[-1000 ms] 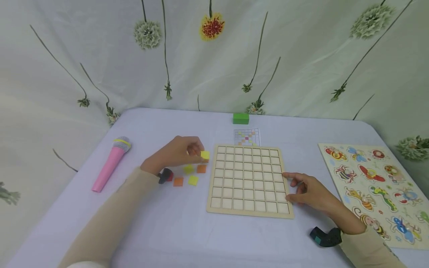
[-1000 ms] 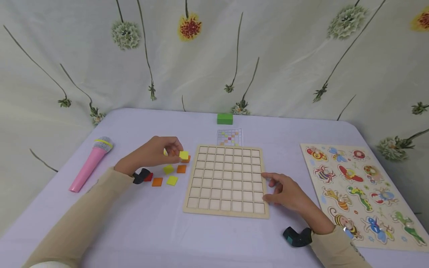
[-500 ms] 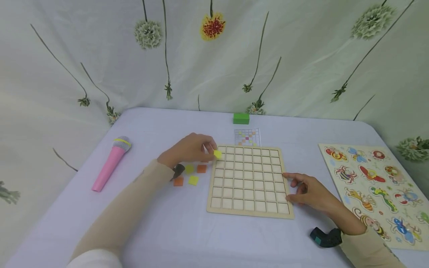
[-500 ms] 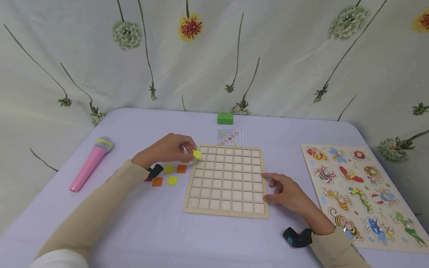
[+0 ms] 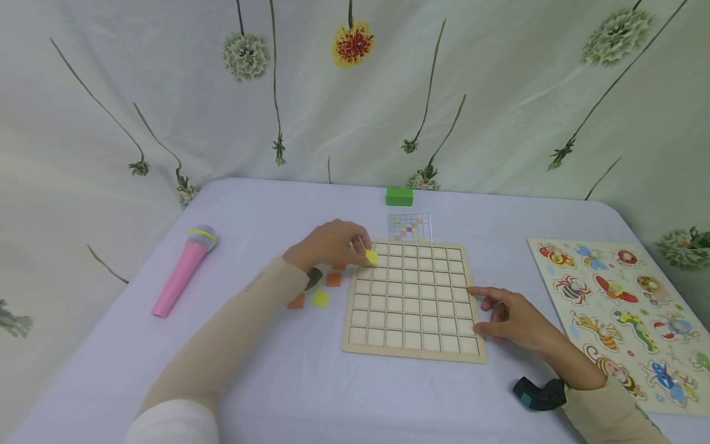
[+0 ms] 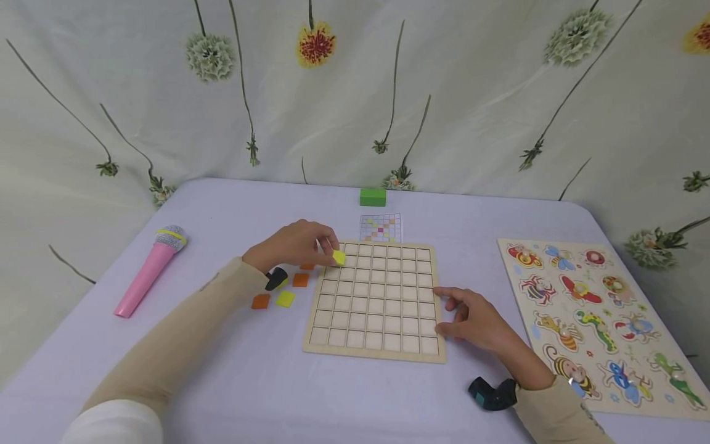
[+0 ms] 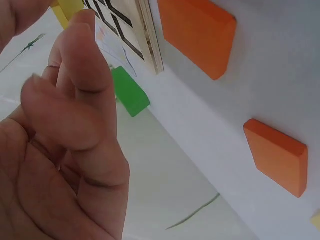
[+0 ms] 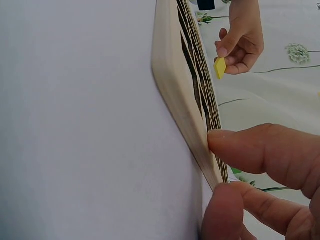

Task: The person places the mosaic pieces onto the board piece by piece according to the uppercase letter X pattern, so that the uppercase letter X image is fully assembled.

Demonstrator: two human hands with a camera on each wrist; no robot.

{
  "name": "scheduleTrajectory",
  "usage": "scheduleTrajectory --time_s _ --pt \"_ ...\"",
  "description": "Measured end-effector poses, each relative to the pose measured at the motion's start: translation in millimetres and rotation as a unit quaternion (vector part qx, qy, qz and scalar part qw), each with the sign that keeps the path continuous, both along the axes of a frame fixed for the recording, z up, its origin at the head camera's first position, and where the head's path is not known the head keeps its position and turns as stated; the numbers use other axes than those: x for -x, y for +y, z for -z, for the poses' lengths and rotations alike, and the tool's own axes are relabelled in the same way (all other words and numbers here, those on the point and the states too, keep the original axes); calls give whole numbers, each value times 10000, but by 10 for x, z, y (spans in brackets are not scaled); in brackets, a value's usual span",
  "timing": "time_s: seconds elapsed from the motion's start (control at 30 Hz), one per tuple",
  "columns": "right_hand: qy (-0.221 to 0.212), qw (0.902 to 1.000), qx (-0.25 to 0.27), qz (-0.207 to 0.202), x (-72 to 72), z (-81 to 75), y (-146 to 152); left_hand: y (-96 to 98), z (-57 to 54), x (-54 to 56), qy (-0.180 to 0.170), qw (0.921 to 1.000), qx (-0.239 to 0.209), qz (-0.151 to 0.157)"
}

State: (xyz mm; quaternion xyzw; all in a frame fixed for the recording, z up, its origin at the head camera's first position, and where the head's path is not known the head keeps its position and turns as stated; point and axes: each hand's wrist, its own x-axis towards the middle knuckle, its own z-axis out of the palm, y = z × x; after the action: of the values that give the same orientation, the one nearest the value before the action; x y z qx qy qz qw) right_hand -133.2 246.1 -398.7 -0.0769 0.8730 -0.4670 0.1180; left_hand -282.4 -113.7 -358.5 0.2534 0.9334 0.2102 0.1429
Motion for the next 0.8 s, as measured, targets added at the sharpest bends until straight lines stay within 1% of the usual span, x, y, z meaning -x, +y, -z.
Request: scheduleTrajectory --time_s 0.23,0.4,0.63,0.8 --pt "4 10000 -74 22 0 1 -3 120 -14 28 -87 9994 340 -80" --pt "-17 10000 -81 38 4 1 -4 178 -2 43 -3 9985 549 -74" --pt "13 9999 -159 46 8 1 -1 230 1 25 22 9985 536 -99" --pt "31 9999 -137 29 5 3 4 253 4 18 6 9988 485 -40"
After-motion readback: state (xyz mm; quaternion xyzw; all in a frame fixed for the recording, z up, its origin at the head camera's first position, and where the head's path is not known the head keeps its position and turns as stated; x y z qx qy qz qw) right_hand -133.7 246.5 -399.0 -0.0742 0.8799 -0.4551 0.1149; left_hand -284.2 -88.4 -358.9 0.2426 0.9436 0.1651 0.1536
